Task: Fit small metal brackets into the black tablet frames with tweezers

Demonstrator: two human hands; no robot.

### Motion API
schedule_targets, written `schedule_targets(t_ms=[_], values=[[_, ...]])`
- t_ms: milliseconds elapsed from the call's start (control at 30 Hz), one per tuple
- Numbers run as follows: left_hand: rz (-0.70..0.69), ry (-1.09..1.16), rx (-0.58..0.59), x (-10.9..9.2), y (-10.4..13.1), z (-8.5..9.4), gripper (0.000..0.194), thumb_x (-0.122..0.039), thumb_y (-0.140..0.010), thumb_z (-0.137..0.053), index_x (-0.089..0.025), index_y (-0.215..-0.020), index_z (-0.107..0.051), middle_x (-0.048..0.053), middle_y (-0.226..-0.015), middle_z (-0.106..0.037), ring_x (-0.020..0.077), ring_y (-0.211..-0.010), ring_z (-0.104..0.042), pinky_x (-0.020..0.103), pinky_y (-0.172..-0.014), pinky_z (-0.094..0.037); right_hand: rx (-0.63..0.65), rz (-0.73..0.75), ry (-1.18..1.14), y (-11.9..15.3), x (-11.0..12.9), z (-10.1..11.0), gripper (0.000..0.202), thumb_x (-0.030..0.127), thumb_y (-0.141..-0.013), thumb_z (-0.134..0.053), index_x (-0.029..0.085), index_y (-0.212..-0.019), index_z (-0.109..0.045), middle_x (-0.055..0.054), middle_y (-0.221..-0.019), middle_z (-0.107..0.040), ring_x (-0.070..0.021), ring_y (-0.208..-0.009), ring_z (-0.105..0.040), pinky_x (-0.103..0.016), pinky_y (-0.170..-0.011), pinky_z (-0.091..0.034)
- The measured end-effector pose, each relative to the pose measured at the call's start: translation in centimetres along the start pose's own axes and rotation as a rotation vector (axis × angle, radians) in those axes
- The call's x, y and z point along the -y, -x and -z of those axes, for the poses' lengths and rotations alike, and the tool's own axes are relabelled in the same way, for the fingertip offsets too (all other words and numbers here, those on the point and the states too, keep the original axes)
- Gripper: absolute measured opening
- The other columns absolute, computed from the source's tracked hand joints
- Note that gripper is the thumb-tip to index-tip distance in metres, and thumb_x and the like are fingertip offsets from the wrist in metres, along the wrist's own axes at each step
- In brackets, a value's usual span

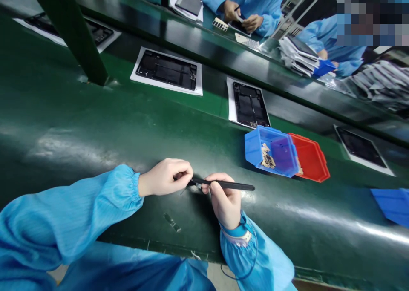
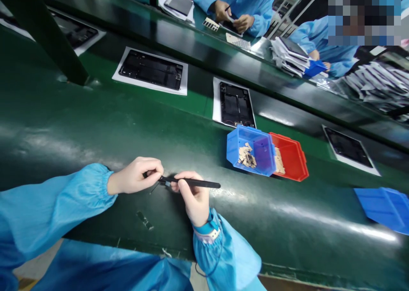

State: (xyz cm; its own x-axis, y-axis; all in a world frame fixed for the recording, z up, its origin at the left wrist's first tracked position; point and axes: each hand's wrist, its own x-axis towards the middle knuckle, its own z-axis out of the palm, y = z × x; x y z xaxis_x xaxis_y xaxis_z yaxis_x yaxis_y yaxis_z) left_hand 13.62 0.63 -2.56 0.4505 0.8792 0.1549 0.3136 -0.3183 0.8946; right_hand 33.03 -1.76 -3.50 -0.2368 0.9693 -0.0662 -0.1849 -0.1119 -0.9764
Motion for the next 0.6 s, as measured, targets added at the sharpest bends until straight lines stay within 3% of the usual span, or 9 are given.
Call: schedule_targets(t_ms=[133,200,300,400,467,600], values=[[0.202,-0.276,-0.04,1.7,-0.1,1.5,0.028,-0.028,-0.09,-0.034,-0.014,-0.073,-0.051,0.002,-0.07,-0.054,0.0124,-0.066,-0.048,0.026,-0.065,-0.034,-0.134,0.054,0.0,-0.3,-0.2,0.6,0.013,0.028,-0.086,-0.056,0.018,-0.092,-0.061,-0.003,-0.073,-0.06,-0.0097,-0.064,-0.057,-0.021,-0.061,-0.047],[0.287,-0.262,-0.078,2.8,-0.5,2.4,0.035,-0.033,-0.092,-0.03,-0.014,-0.071,-0.05,0.002,-0.069,-0.054,0.0118,-0.065,-0.049,0.025,-0.065,-0.035,-0.148,0.083,-0.035,-0.5,0.0,1.7,0.015,0.031,-0.086,-0.055,0.018,-0.092,-0.06,-0.002,-0.073,-0.06,-0.0096,-0.065,-0.057,-0.021,-0.063,-0.047],[0.411,-0.152,-0.163,4.2,-2.3,3.0,0.033,-0.036,-0.091,-0.035,-0.014,-0.074,-0.051,0.002,-0.072,-0.056,0.0111,-0.066,-0.05,0.023,-0.063,-0.038,-0.072,0.068,-0.031,-0.5,0.3,4.5,0.019,0.034,-0.085,-0.056,0.016,-0.092,-0.058,-0.003,-0.074,-0.059,-0.0104,-0.064,-0.057,-0.023,-0.062,-0.046],[0.588,0.131,-0.248,4.8,-6.2,2.5,0.023,-0.032,-0.087,-0.043,-0.013,-0.09,-0.054,0.005,-0.088,-0.061,0.0116,-0.077,-0.055,0.02,-0.064,-0.043,-0.071,0.035,-0.046,-0.3,0.5,7.6,0.02,0.033,-0.082,-0.06,0.013,-0.088,-0.057,-0.004,-0.071,-0.059,-0.0101,-0.062,-0.056,-0.022,-0.059,-0.044],[0.675,0.333,-0.271,5.0,-9.8,1.8,0.022,-0.027,-0.086,-0.046,-0.013,-0.102,-0.051,0.007,-0.099,-0.062,0.0112,-0.087,-0.057,0.02,-0.072,-0.045,-0.127,-0.004,-0.172,0.1,0.8,9.0,0.023,0.034,-0.079,-0.063,0.013,-0.085,-0.056,-0.003,-0.068,-0.059,-0.009,-0.059,-0.055,-0.02,-0.056,-0.042],[0.802,0.453,-0.298,5.8,-18.0,-0.1,0.019,-0.019,-0.087,-0.048,-0.016,-0.106,-0.048,0.003,-0.103,-0.061,0.007,-0.088,-0.058,0.018,-0.077,-0.045,-0.211,-0.057,-0.413,0.6,1.3,9.6,0.031,0.036,-0.071,-0.068,0.01,-0.081,-0.055,-0.003,-0.059,-0.059,-0.0088,-0.051,-0.054,-0.019,-0.051,-0.041]])
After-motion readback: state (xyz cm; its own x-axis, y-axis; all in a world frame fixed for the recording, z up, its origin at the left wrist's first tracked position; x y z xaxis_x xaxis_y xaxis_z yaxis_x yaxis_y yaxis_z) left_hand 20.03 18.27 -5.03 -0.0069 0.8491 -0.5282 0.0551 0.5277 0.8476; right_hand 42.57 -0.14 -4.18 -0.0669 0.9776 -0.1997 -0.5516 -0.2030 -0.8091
